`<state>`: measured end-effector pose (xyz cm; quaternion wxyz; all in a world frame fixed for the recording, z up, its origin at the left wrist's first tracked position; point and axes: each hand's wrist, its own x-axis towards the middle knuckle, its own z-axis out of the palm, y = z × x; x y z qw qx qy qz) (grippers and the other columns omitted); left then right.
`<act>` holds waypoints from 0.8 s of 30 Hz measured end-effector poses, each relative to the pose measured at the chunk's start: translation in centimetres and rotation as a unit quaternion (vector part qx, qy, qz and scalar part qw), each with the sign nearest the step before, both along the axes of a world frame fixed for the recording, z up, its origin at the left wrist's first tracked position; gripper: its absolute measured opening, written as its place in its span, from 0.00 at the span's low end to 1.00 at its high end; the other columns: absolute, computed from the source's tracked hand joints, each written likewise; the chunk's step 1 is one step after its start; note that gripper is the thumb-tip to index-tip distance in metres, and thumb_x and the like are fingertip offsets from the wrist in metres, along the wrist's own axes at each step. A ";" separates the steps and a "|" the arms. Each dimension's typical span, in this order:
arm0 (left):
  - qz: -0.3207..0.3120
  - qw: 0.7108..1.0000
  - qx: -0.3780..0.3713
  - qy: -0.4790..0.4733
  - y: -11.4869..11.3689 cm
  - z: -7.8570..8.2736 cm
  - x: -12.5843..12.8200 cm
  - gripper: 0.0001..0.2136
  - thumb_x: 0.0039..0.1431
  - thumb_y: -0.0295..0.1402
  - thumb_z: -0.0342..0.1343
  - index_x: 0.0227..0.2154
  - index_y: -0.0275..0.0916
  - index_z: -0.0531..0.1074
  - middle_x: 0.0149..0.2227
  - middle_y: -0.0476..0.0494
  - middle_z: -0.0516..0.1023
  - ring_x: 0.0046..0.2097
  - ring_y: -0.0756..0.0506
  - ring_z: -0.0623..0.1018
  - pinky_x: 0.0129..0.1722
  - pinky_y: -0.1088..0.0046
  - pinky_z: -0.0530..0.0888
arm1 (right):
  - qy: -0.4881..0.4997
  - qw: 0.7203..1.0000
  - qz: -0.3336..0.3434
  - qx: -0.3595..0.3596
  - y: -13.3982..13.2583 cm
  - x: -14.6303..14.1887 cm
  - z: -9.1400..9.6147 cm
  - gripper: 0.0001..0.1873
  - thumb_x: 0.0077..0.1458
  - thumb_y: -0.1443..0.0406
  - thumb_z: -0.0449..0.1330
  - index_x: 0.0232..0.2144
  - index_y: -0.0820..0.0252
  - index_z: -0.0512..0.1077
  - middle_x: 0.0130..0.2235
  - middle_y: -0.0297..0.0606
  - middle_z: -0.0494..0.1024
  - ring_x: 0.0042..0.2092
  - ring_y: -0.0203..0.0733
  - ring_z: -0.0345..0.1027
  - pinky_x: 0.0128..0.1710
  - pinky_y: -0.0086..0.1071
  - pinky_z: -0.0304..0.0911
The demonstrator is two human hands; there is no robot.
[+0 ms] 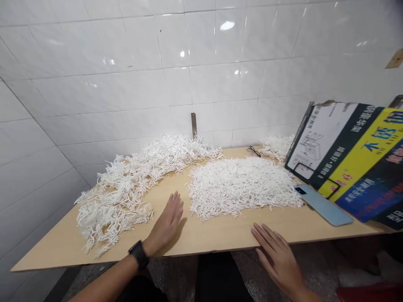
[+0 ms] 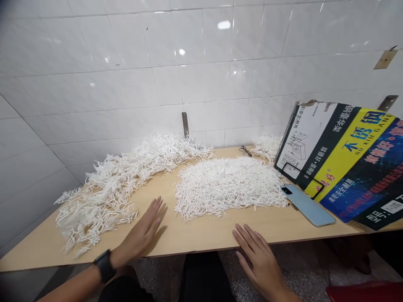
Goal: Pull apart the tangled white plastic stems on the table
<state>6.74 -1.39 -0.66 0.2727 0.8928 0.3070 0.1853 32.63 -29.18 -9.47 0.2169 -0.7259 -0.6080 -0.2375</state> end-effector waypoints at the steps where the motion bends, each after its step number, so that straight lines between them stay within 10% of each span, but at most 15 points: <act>1: -0.031 0.999 0.029 0.025 -0.6 0.1 -2.1 0.28 0.67 0.44 0.38 0.67 0.44 0.45 0.70 0.46 0.41 0.69 0.41 0.42 0.66 0.55 0.48 | -0.008 0.999 0.024 -0.032 -0.4 0.5 0.5 0.34 0.59 0.62 0.54 0.66 0.49 0.51 0.62 0.35 0.65 0.61 0.51 0.60 0.55 0.45 0.62; 7: -0.301 0.933 0.097 0.173 0.0 1.0 -12.4 0.32 0.63 0.35 0.50 0.66 0.54 0.43 0.66 0.52 0.52 0.66 0.40 0.58 0.64 0.58 0.58 | -0.023 0.951 0.222 -0.214 -1.8 6.1 4.7 0.37 0.58 0.67 0.52 0.66 0.44 0.46 0.63 0.29 0.61 0.62 0.43 0.59 0.58 0.39 0.63; 16: -0.400 0.883 0.146 0.197 6.2 1.2 -17.0 0.34 0.59 0.19 0.40 0.66 0.53 0.46 0.63 0.52 0.61 0.63 0.48 0.63 0.64 0.68 0.58 | 0.045 0.844 0.396 -0.359 1.9 12.3 10.3 0.28 0.57 0.62 0.55 0.60 0.41 0.62 0.61 0.29 0.66 0.62 0.37 0.59 0.59 0.31 0.58; 21: -0.412 0.879 0.140 0.193 6.7 0.4 -17.2 0.33 0.57 0.22 0.40 0.66 0.50 0.48 0.62 0.48 0.64 0.63 0.47 0.64 0.64 0.67 0.56 | 0.022 0.890 0.354 -0.288 1.6 13.2 6.0 0.22 0.53 0.56 0.54 0.50 0.37 0.73 0.60 0.31 0.66 0.61 0.35 0.58 0.55 0.34 0.57; 24: -0.436 0.875 0.105 0.184 7.2 0.2 -17.1 0.31 0.57 0.28 0.40 0.66 0.48 0.50 0.62 0.47 0.65 0.63 0.46 0.65 0.64 0.67 0.57 | 0.062 0.986 0.088 -0.129 0.5 10.8 1.7 0.27 0.52 0.56 0.50 0.54 0.47 0.72 0.63 0.41 0.60 0.65 0.42 0.52 0.58 0.45 0.51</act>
